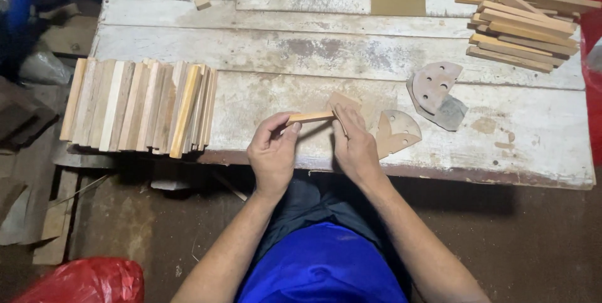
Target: Sanding the edges of small wooden pieces using a manual sanding stick at a workbench.
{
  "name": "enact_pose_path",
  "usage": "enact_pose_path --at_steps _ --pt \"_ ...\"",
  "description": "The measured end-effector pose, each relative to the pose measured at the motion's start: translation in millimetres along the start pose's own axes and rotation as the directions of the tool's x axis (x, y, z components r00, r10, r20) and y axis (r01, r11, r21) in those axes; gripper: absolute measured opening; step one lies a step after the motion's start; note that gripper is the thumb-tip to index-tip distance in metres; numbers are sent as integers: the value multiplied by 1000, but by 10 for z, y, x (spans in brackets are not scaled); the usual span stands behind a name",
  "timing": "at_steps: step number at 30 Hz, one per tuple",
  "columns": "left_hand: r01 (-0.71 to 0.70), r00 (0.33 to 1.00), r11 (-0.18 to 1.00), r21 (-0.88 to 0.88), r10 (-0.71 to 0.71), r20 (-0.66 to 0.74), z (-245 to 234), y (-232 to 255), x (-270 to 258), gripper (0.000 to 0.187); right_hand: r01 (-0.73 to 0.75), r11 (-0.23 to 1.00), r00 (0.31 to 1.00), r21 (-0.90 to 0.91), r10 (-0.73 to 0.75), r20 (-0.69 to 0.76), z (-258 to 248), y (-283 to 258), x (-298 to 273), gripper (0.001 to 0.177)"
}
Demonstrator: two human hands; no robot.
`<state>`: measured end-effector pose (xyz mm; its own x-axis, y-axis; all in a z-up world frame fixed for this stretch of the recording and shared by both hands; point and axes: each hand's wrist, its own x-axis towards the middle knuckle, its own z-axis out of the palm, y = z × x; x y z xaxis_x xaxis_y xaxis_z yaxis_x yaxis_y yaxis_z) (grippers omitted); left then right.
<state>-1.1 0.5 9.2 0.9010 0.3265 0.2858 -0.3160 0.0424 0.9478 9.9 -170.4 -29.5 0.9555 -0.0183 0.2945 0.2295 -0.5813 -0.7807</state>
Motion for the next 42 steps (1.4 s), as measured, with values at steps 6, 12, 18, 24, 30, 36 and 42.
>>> enact_pose_path --at_steps 6,12,18,24,30,36,42 --pt "-79 994 995 55 74 78 67 174 18 22 1 996 999 88 -5 46 -153 -144 62 36" --pt "-166 974 972 167 134 184 7 279 97 17 112 974 983 197 -137 119 -381 -660 132 33" --pt "-210 968 960 183 179 176 14 288 102 18 115 972 984 206 -140 111 -371 -770 68 35" --pt "-156 981 970 186 131 140 -29 243 99 19 72 984 997 165 -68 -32 -113 -516 -18 34" --pt "-130 987 974 186 109 119 3 136 97 22 3 990 1000 142 -2 -6 -145 -613 6 35" --pt "-39 985 998 -44 46 165 236 33 98 17 -106 979 994 174 102 30 -297 -422 159 37" --pt "-324 892 934 150 248 378 304 314 82 18 -39 877 999 480 41 7 -693 -907 196 38"
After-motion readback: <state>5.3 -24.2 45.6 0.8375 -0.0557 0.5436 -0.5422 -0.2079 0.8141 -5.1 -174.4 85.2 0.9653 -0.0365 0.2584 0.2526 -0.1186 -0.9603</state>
